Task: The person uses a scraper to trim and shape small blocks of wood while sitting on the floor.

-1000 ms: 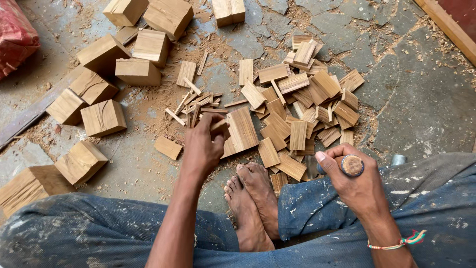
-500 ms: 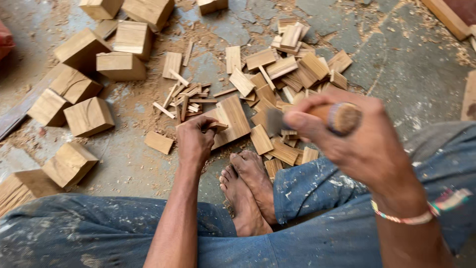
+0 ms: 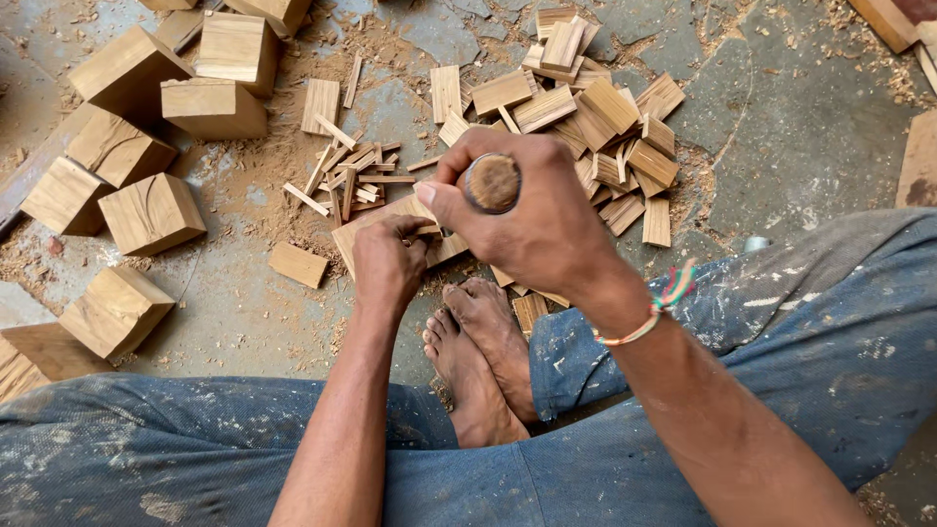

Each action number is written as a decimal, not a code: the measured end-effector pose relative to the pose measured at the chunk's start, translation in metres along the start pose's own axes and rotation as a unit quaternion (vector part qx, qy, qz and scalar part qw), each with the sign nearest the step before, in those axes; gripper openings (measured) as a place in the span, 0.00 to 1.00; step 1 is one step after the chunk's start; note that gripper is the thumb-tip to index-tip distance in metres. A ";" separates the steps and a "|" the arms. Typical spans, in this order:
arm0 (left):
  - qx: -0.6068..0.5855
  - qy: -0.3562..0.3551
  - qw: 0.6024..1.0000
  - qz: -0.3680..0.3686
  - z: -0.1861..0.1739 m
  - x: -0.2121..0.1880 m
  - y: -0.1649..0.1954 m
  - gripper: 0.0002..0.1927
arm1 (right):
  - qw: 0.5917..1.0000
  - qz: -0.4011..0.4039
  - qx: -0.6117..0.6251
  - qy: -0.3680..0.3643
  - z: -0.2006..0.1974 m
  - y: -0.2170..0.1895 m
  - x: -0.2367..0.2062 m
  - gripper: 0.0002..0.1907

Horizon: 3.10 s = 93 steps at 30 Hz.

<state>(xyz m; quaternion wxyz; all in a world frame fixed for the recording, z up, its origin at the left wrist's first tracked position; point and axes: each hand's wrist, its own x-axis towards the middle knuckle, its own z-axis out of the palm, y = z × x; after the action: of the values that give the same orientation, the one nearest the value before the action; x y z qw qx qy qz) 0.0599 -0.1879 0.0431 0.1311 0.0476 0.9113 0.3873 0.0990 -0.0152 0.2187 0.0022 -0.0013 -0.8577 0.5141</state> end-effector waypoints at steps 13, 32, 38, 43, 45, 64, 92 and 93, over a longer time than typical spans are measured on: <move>0.010 0.016 0.999 0.044 0.000 -0.002 -0.002 0.18 | 0.994 -0.056 0.018 0.096 0.024 0.017 0.004 0.09; -0.023 0.043 0.993 0.106 0.006 0.000 -0.009 0.13 | 0.989 -0.102 0.031 0.107 0.036 0.033 0.010 0.09; -0.027 0.052 0.994 0.089 0.007 0.001 -0.010 0.14 | 0.991 -0.075 0.038 0.100 0.045 0.037 0.012 0.09; -0.040 0.039 0.996 0.067 0.009 -0.001 -0.009 0.12 | 0.986 -0.130 0.046 0.095 0.043 0.040 0.011 0.09; -0.031 0.013 0.999 0.002 0.009 0.000 -0.009 0.11 | 0.988 -0.108 0.069 0.090 0.042 0.040 0.010 0.09; -0.033 -0.003 0.999 -0.009 0.010 0.001 -0.004 0.16 | 0.985 -0.112 -0.093 0.095 0.024 0.047 -0.003 0.08; -0.375 -0.037 0.911 -0.168 -0.028 0.016 0.013 0.14 | 0.980 0.076 0.136 0.124 0.000 0.063 -0.017 0.11; -0.384 -0.038 0.903 -0.189 -0.029 0.016 0.013 0.15 | 0.979 0.077 0.141 0.123 0.000 0.062 -0.017 0.11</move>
<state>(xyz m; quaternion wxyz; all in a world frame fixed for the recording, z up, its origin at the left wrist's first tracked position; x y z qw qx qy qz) 0.0368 -0.1957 0.0684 0.2445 -0.1649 0.6779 0.6734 0.1161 0.0138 0.1640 0.0685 -0.1301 -0.7674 0.6240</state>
